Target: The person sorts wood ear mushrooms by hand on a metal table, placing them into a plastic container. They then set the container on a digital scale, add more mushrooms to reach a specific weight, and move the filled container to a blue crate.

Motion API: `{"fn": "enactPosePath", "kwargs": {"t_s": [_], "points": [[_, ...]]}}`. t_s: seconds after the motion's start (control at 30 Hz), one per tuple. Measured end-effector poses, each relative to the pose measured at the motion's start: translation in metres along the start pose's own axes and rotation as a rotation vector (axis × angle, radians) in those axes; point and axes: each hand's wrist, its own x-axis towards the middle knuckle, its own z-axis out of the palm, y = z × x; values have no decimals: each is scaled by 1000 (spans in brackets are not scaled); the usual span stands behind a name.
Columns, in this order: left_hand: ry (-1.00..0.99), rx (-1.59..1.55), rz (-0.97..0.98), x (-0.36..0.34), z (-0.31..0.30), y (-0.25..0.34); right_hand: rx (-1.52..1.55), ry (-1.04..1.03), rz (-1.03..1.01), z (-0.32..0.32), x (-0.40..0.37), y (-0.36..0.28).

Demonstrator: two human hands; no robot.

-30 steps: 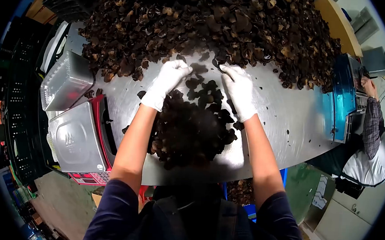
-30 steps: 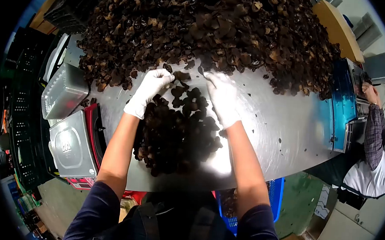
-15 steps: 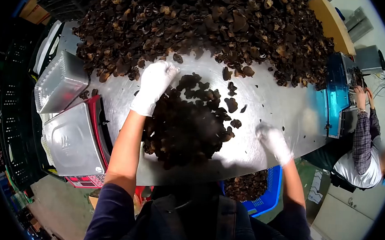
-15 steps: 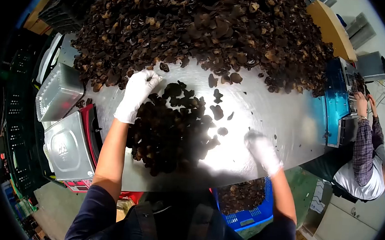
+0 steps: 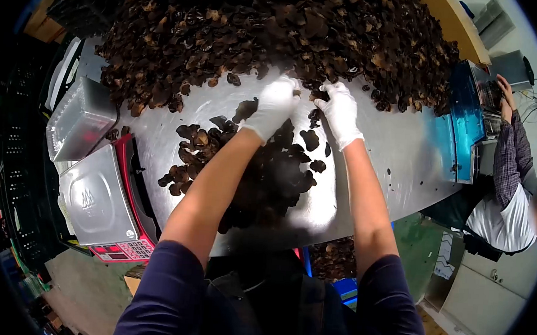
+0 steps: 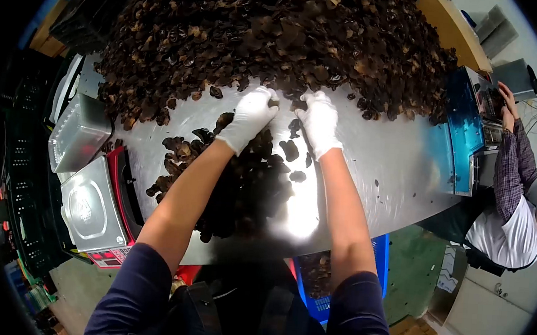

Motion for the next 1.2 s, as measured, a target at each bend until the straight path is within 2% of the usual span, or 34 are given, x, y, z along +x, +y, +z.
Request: {"fn": "enactPosePath", "kwargs": {"t_s": [0.07, 0.1, 0.13, 0.17, 0.2, 0.23, 0.27, 0.3, 0.33, 0.37, 0.4, 0.43, 0.47, 0.53, 0.6, 0.67, 0.7, 0.73, 0.8, 0.83, 0.87, 0.9, 0.93, 0.97, 1.0, 1.03, 1.07, 1.13, 1.2], "points": [[187, -100, 63, -14, -10, -6, 44, 0, -3, 10, 7, 7], [197, -179, 79, -20, -21, -4, 127, 50, 18, 5, 2, 9], [224, -238, 70, -26, -28, -4, 206, 3, 57, -12, -7, 4], [214, -252, 54, -30, -36, -4, 217, 27, -20, -29, -23, 6], [203, -271, 39, -36, -45, -2, 112, -49, -41, -47, -45, 15], [153, -323, 35, -43, -58, 1, -38, -14, -234, -71, -72, 19], [107, -376, 29, -50, -71, 5, -128, -225, -166, -101, -100, 19], [23, -336, -39, -56, -80, 7, 28, -424, -201, -128, -131, 32], [-80, -254, 52, -61, -87, -2, -268, -718, -215, -141, -165, 48], [-111, -194, 135, -68, -91, -6, -133, -835, -221, -162, -188, 52], [-142, -130, 220, -72, -96, -4, 255, -820, 39, -174, -196, 44], [-238, -317, 87, -69, -102, 8, 182, -724, -64, -167, -196, 49], [-234, -316, 85, -65, -94, 14, 111, -623, -170, -156, -193, 56], [-32, -100, 189, -51, -64, 20, 213, -244, 22, -126, -154, 39], [78, 2, 261, -37, -20, 33, 14, -21, -42, -89, -107, 32], [84, -28, 235, -34, 23, 43, 102, 77, -48, -40, -68, 33], [-52, 158, 151, -33, 13, 61, 86, 89, -80, -23, -53, 28], [-56, 158, 147, -35, 17, 57, 66, 101, -108, -12, -43, 22], [90, 350, 233, -40, 29, 46, 47, 158, -66, -13, -35, 14], [29, 403, 204, -45, 25, 39, 38, 197, -43, -20, -43, 12], [110, 295, 263, -55, 19, 29, 31, 236, -23, -28, -54, 9], [-23, 286, 221, -60, 6, 29, 71, 90, 12, -34, -62, 8], [-154, 279, 176, -66, -5, 30, 159, -33, -103, -51, -74, -9], [-148, 281, 168, -74, -8, 31, 21, 22, -381, -22, -100, 12], [-40, 241, 224, -80, -10, 30, -136, -118, -481, -32, -119, 5], [65, 202, 279, -87, -10, 28, -129, -196, -501, -36, -139, 16], [65, 179, 302, -93, -1, 23, -92, -218, -431, -46, -163, 31], [275, 160, 410, -112, -9, 37, -186, -207, -294, -79, -214, 49], [247, 97, 408, -138, -51, 54, -323, -272, -336, -115, -270, 67]]}}
